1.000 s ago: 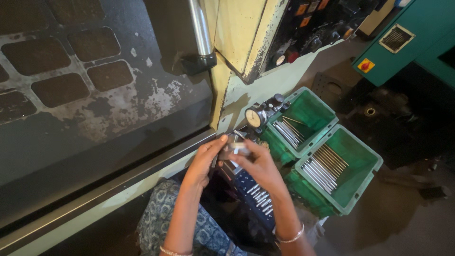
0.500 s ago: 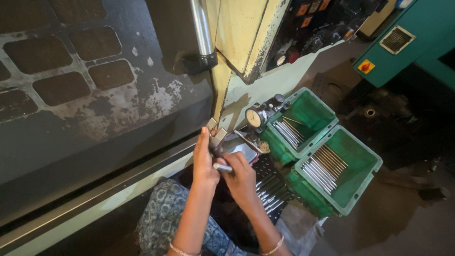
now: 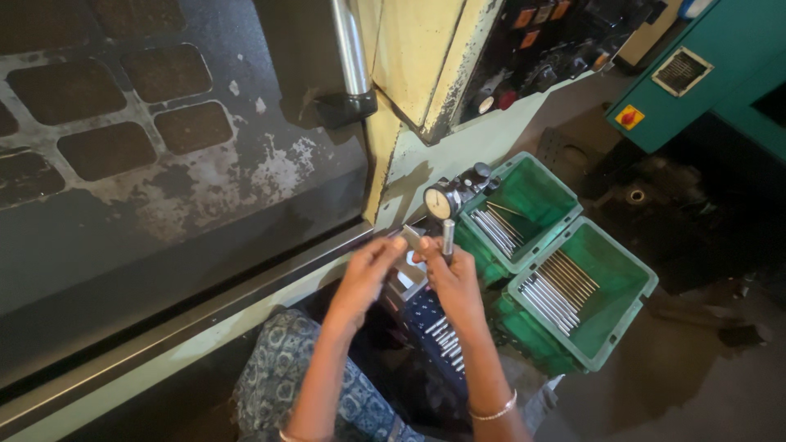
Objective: The person repeatedly removes cylindrical metal rods from a machine, measures them with a dial caliper, and places them into a green container. The person also briefly wipes the machine surface with a cloth.
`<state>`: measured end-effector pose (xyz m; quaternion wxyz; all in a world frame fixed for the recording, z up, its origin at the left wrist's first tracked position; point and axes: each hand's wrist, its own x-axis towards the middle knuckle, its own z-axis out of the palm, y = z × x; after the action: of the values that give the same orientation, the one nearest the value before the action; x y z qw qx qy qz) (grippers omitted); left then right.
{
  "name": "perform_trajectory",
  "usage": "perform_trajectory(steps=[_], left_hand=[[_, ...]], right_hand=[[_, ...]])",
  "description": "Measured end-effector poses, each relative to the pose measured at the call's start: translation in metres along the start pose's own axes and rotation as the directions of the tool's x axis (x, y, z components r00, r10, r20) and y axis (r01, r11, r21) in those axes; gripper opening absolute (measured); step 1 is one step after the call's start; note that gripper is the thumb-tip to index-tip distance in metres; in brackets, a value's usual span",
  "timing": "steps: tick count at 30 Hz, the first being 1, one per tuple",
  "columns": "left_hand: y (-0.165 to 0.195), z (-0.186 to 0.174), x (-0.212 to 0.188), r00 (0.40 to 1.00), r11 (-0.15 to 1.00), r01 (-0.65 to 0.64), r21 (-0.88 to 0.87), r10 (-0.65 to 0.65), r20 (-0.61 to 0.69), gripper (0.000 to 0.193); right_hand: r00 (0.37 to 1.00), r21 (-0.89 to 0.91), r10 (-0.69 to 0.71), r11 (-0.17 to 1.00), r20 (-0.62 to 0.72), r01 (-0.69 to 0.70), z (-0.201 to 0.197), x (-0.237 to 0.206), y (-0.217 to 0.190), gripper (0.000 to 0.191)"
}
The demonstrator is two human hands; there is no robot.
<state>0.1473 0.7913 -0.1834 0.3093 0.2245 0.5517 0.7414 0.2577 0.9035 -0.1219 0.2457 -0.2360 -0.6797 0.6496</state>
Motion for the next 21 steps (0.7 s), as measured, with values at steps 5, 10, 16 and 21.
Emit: perform_trajectory(steps=[5, 10, 16, 21], left_hand=[[0.022, 0.014, -0.008, 0.995, 0.977, 0.073, -0.202, -0.084, -0.048, 0.031], [0.019, 0.006, -0.003, 0.979, 0.927, 0.155, -0.341, -0.191, -0.074, 0.037], [0.013, 0.002, -0.005, 0.966, 0.811, 0.234, -0.536, -0.254, 0.037, 0.027], [0.013, -0.003, -0.004, 0.955, 0.724, 0.297, -0.623, -0.228, 0.190, 0.030]], right_hand=[[0.986, -0.081, -0.157, 0.984, 0.056, 0.161, 0.001, -0.003, -0.013, 0.020], [0.995, 0.038, -0.038, 0.999, 0.095, 0.035, -0.006, -0.007, -0.016, 0.017], [0.955, -0.067, -0.218, 0.969, 0.203, 0.236, -0.001, -0.009, -0.009, 0.016], [0.941, -0.073, -0.265, 0.956, 0.212, 0.285, 0.000, -0.013, -0.011, 0.022]])
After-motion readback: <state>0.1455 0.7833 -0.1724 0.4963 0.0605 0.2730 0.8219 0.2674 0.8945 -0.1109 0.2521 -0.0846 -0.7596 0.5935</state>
